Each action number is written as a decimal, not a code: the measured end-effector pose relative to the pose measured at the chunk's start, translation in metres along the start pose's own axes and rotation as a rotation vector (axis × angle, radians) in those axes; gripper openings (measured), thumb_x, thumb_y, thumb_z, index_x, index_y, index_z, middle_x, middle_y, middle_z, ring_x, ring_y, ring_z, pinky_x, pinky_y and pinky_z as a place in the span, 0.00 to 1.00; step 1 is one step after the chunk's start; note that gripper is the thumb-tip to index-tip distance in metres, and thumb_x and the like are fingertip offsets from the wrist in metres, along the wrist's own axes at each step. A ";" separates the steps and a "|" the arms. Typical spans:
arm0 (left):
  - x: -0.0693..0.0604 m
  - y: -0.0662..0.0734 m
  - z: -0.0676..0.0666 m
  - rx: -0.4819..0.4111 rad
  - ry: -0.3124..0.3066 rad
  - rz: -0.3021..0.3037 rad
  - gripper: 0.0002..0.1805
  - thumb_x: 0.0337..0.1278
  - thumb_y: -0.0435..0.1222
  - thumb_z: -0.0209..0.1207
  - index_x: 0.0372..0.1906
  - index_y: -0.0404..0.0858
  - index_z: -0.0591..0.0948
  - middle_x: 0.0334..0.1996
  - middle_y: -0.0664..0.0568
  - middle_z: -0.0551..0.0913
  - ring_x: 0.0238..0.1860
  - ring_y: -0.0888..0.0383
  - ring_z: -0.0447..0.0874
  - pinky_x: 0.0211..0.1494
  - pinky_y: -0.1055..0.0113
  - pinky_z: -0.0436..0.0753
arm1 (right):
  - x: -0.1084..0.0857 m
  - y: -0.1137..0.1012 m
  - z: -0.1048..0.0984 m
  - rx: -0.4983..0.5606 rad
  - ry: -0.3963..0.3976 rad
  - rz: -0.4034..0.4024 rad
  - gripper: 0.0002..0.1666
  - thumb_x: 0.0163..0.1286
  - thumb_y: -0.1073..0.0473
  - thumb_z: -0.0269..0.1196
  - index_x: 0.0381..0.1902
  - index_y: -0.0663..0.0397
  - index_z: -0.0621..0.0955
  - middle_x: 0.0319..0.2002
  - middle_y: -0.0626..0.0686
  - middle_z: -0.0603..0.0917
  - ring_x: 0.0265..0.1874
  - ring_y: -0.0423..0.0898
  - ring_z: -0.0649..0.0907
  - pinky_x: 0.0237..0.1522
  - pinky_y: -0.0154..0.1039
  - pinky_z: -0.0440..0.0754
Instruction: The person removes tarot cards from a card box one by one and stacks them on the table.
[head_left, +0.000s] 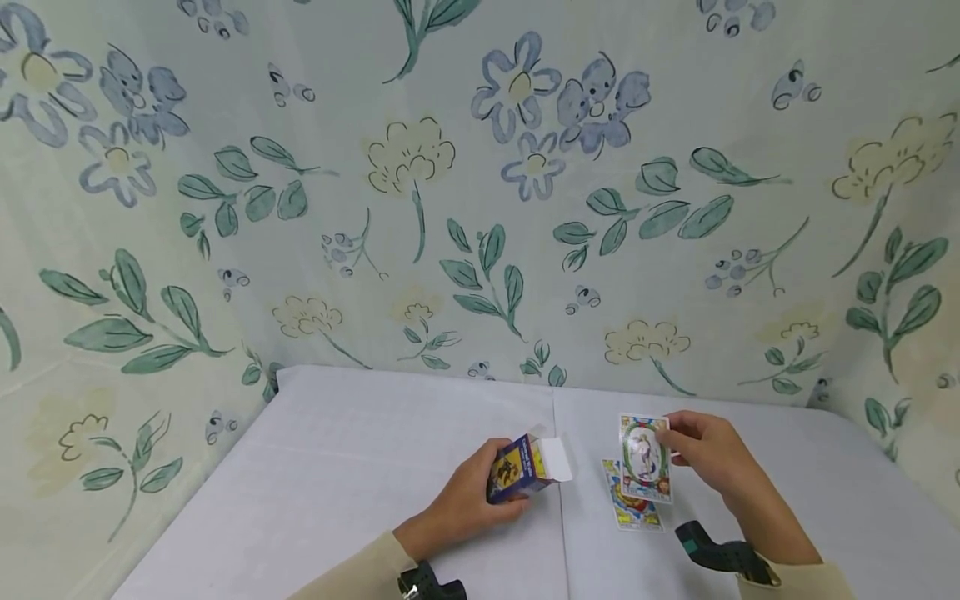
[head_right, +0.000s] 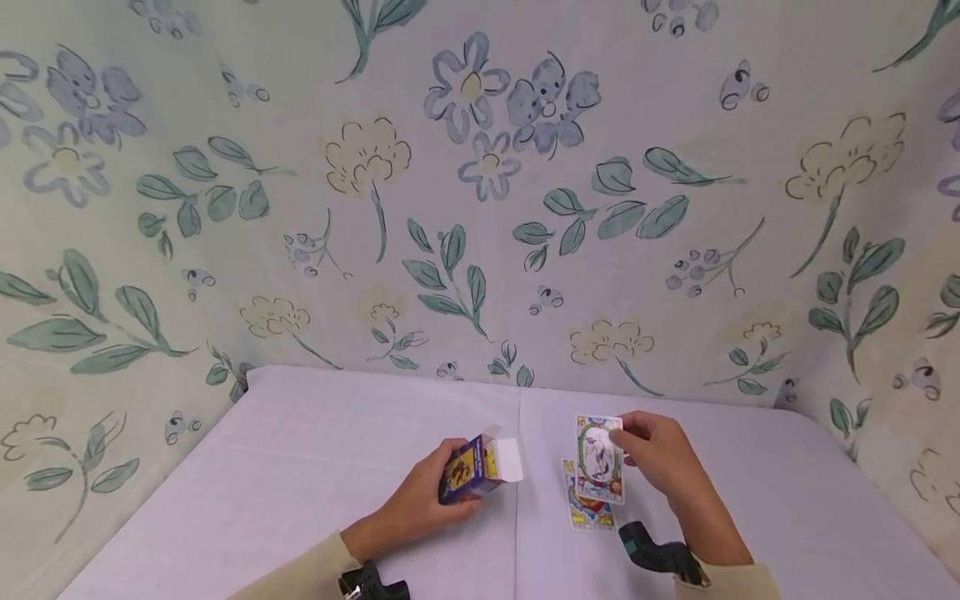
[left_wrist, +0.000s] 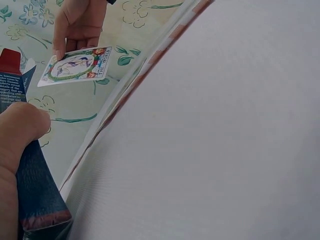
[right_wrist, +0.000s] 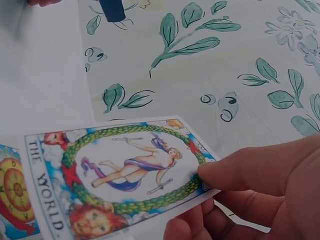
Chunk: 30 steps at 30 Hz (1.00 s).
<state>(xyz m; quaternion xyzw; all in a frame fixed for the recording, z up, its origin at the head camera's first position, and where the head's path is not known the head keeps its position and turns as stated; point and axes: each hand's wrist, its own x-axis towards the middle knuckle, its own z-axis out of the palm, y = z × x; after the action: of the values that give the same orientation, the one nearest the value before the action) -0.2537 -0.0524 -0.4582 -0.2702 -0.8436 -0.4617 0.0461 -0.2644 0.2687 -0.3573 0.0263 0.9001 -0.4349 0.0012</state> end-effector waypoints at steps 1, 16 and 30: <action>0.000 0.000 0.000 -0.002 0.001 0.003 0.38 0.51 0.48 0.68 0.65 0.50 0.63 0.52 0.61 0.73 0.49 0.65 0.73 0.53 0.68 0.76 | 0.001 0.001 0.000 -0.002 -0.001 -0.004 0.20 0.70 0.57 0.58 0.51 0.68 0.76 0.44 0.61 0.82 0.38 0.51 0.80 0.43 0.43 0.82; 0.000 -0.001 0.000 0.012 0.004 0.009 0.38 0.51 0.48 0.68 0.65 0.51 0.63 0.52 0.61 0.73 0.49 0.66 0.73 0.53 0.68 0.76 | 0.012 0.021 0.005 -0.018 -0.003 0.010 0.24 0.66 0.53 0.63 0.52 0.66 0.76 0.39 0.59 0.83 0.33 0.49 0.80 0.37 0.42 0.81; -0.002 -0.001 0.001 0.004 -0.002 0.007 0.38 0.51 0.48 0.68 0.65 0.50 0.63 0.51 0.61 0.73 0.49 0.66 0.73 0.52 0.68 0.76 | 0.013 0.031 0.006 0.008 -0.066 0.037 0.23 0.65 0.57 0.64 0.53 0.65 0.75 0.37 0.55 0.85 0.32 0.48 0.81 0.37 0.41 0.81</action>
<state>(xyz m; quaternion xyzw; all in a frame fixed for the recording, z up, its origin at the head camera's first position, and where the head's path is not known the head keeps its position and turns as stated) -0.2528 -0.0532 -0.4601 -0.2737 -0.8434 -0.4598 0.0475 -0.2758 0.2840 -0.3853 0.0289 0.8972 -0.4390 0.0387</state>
